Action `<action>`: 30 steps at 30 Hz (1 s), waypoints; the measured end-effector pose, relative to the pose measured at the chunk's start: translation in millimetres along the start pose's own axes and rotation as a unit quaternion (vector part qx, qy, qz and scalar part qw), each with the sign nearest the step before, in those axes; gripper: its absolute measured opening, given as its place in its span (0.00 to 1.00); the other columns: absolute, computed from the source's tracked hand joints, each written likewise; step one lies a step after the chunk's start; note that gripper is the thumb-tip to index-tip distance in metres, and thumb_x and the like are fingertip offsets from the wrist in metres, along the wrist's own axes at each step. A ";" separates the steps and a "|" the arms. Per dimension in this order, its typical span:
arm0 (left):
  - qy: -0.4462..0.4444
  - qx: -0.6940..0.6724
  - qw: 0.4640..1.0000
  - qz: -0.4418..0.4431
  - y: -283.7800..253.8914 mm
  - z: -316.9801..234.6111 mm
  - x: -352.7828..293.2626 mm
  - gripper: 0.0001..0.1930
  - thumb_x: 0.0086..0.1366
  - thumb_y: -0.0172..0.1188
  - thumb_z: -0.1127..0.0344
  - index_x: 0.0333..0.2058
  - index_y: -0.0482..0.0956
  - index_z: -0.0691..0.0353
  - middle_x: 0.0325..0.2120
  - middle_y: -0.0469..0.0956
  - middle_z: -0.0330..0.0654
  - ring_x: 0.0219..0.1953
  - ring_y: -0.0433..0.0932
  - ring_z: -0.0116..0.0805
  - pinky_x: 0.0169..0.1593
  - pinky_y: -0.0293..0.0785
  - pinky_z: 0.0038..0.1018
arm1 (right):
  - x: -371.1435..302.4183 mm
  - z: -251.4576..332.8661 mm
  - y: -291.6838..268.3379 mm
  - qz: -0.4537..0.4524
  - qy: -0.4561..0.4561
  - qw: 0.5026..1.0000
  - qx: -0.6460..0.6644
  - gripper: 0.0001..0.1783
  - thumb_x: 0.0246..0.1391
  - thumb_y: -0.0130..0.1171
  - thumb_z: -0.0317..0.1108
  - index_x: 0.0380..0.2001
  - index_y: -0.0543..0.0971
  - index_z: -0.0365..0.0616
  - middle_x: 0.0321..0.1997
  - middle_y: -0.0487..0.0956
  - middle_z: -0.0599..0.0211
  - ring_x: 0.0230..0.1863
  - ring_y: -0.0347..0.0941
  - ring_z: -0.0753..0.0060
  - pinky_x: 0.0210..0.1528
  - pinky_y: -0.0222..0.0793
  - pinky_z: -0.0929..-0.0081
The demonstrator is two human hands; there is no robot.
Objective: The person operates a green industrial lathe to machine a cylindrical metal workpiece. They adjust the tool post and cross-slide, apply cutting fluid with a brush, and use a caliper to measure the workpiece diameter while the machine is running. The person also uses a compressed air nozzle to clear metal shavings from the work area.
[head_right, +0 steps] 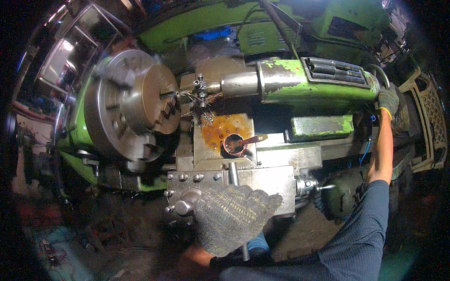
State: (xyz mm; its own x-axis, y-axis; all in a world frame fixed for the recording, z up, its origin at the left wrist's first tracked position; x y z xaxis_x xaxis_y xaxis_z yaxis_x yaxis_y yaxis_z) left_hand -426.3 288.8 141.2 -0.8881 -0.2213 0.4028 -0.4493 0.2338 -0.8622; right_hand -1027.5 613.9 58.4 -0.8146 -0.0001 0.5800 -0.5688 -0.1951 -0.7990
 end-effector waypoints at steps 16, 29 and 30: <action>0.037 0.015 0.995 -0.093 10.9 8.0 -3.0 0.06 0.58 0.65 0.63 0.24 0.80 0.55 0.18 0.75 0.41 0.19 0.75 0.44 0.24 0.68 0.41 | -91.5 -166.7 118.3 0.207 -0.025 0.968 0.140 0.36 0.65 0.46 0.63 0.55 0.77 0.40 0.56 0.78 0.42 0.54 0.76 0.41 0.56 0.68 0.52; -0.047 0.132 0.982 -0.128 10.2 -17.0 3.4 0.11 0.56 0.68 0.64 0.19 0.77 0.57 0.16 0.72 0.45 0.19 0.72 0.48 0.25 0.63 0.41 | -174.6 -120.3 104.0 0.222 0.231 0.879 0.354 0.32 0.42 0.73 0.53 0.44 0.83 0.39 0.40 0.82 0.54 0.42 0.77 0.55 0.46 0.72 0.59; -0.041 0.136 0.982 -0.124 11.5 -15.4 2.5 0.11 0.56 0.68 0.63 0.19 0.77 0.57 0.16 0.72 0.45 0.19 0.72 0.48 0.25 0.63 0.41 | -188.0 -132.7 99.7 0.184 0.266 0.814 0.483 0.22 0.45 0.72 0.44 0.41 0.83 0.44 0.34 0.80 0.63 0.35 0.74 0.65 0.40 0.71 0.64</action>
State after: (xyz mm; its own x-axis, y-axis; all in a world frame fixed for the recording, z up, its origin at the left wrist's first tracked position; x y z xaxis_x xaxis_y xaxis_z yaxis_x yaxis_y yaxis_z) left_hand -435.2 305.6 137.0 -0.7387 -0.3184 0.5942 -0.5981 -0.0969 -0.7955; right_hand -946.0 724.6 -151.3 -0.9897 0.1407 -0.0264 -0.1294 -0.9579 -0.2561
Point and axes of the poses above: each hand's wrist, its own x-axis towards the middle knuckle, its own y-axis out of the palm, z = x × y, the point moved 3 cm from there along x, towards the middle knuckle
